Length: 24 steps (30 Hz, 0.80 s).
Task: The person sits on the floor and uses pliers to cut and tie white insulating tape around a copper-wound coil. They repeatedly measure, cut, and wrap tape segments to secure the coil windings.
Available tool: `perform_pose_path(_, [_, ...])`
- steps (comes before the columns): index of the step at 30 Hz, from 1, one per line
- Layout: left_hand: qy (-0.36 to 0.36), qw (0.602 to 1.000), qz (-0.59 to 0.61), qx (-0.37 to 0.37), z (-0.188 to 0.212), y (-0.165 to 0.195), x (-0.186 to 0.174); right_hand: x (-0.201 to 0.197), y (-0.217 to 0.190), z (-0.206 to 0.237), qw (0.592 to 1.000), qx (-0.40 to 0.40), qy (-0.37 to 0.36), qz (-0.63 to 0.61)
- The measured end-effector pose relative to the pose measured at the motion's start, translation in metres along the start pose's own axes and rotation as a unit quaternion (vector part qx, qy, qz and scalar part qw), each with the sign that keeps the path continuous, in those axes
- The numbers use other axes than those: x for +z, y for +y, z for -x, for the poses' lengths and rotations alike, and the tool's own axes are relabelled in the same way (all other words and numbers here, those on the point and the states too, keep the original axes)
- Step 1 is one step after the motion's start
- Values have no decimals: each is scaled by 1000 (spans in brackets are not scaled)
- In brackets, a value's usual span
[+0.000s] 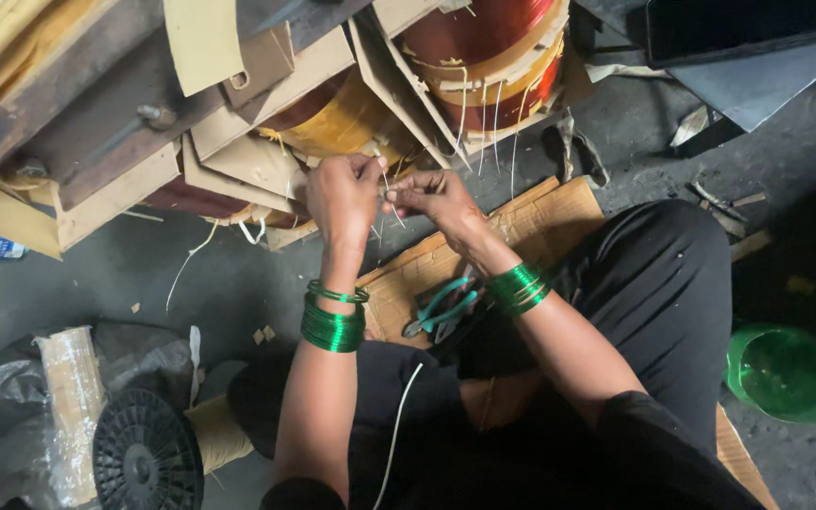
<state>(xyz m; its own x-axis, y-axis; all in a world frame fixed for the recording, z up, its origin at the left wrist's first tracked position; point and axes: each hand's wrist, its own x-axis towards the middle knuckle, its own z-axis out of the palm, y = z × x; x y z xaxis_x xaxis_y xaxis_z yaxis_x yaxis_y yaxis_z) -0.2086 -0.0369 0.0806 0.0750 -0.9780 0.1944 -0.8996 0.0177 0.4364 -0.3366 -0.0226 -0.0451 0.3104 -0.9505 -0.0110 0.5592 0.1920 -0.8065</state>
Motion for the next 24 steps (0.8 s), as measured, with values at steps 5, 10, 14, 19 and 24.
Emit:
perform_pose_path(5, [-60, 997, 32, -43, -2, 7, -8, 14, -3, -10, 995, -2, 47, -87])
perform_pose_path(10, [-11, 979, -76, 189, 11, 6, -41, 17, -1, -13, 993, 29, 59, -96])
perform_pose_path(14, [-97, 946, -112, 287, 18, -11, -64, 18, -2, -11, 997, -44, 58, 8])
perform_pose_path(19, [-97, 943, -66, 311, 7, -35, -54, 26, 1, -8, 993, -77, 76, 41])
perform_pose_path(24, [-78, 955, 28, 283, 0, -43, -39, 33, 13, -3, 986, -133, 96, 44])
